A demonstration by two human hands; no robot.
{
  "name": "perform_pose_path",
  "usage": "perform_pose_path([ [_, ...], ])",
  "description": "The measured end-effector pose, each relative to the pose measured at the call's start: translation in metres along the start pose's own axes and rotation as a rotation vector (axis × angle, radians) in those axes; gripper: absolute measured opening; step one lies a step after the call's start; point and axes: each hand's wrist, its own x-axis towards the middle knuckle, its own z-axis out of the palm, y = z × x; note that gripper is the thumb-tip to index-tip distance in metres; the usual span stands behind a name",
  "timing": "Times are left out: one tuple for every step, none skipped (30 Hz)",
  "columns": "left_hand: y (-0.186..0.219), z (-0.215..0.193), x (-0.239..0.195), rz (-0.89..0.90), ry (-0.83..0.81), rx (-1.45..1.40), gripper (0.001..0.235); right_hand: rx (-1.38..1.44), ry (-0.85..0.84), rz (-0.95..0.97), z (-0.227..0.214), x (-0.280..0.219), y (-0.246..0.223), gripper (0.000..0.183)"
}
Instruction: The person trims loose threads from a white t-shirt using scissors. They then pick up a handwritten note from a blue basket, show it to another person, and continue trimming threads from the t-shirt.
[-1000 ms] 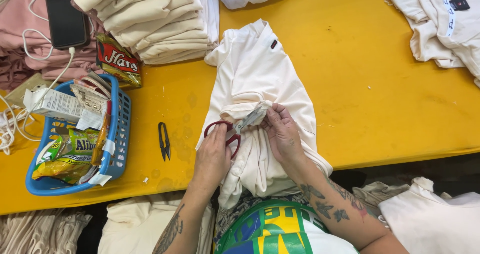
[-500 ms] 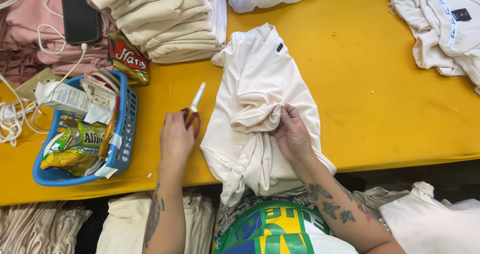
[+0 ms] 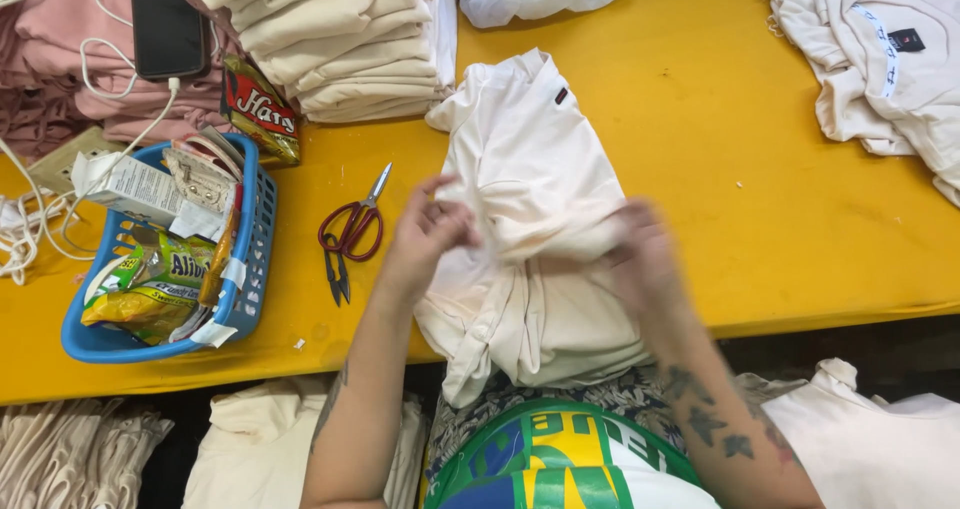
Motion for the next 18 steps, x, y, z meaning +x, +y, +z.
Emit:
perform_pose_path([
  [0.003, -0.004, 0.005, 0.042, 0.064, -0.381, 0.050, 0.085, 0.108, -0.127, 0.005, -0.001, -0.032, 0.014],
  [0.003, -0.011, 0.009, 0.039, 0.069, -0.382, 0.050, 0.084, 0.108, -0.122, -0.012, 0.000, -0.048, 0.014],
  [0.005, -0.017, 0.016, 0.028, 0.118, -0.350, 0.044, -0.038, 0.232, -0.487, -0.030, 0.004, -0.065, 0.020],
  [0.006, -0.022, 0.023, 0.018, 0.167, -0.318, 0.040, -0.159, 0.358, -0.853, -0.048, 0.008, -0.084, 0.031],
  [-0.010, -0.031, 0.037, 0.022, 0.158, -0.319, 0.040, -0.158, 0.362, -0.861, -0.043, 0.009, -0.079, 0.031],
  [-0.027, -0.040, 0.052, -0.036, 0.228, -0.237, 0.036, -0.366, 0.363, -0.920, -0.038, 0.011, -0.075, 0.035],
  [-0.046, -0.046, 0.064, -0.106, 0.292, -0.153, 0.033, -0.581, 0.371, -0.962, -0.035, 0.009, -0.070, 0.041],
  [-0.063, -0.049, 0.074, -0.113, 0.280, -0.153, 0.033, -0.586, 0.385, -0.960, -0.047, 0.016, -0.045, 0.041],
  [-0.076, -0.051, 0.089, -0.127, 0.305, -0.042, 0.035, -0.716, 0.327, -0.893, -0.058, 0.028, -0.022, 0.043],
  [-0.090, -0.054, 0.104, -0.140, 0.329, 0.069, 0.038, -0.843, 0.269, -0.821, -0.069, 0.040, 0.000, 0.047],
  [-0.097, -0.050, 0.117, -0.137, 0.312, 0.073, 0.038, -0.843, 0.287, -0.826, -0.047, 0.034, -0.005, 0.047],
  [-0.105, -0.045, 0.131, -0.205, 0.357, -0.009, 0.045, -0.982, -0.039, -0.601, -0.025, 0.028, -0.009, 0.044],
  [-0.112, -0.040, 0.145, -0.272, 0.404, -0.090, 0.052, -1.092, -0.364, -0.358, -0.003, 0.023, -0.014, 0.043],
  [-0.115, -0.039, 0.155, -0.270, 0.388, -0.087, 0.052, -1.091, -0.347, -0.363, -0.010, 0.040, -0.004, 0.043],
  [-0.118, -0.038, 0.165, -0.303, 0.414, -0.131, 0.056, -1.346, -0.412, -0.436, -0.018, 0.058, 0.004, 0.040],
  [-0.120, -0.036, 0.177, -0.337, 0.439, -0.175, 0.059, -1.602, -0.476, -0.504, -0.025, 0.077, 0.012, 0.039],
  [-0.128, -0.031, 0.190, -0.336, 0.430, -0.177, 0.059, -1.607, -0.467, -0.505, -0.029, 0.090, 0.014, 0.039],
  [-0.136, -0.027, 0.203, -0.322, 0.487, -0.115, 0.054, -1.704, -0.361, -0.562, -0.033, 0.104, 0.017, 0.040],
])
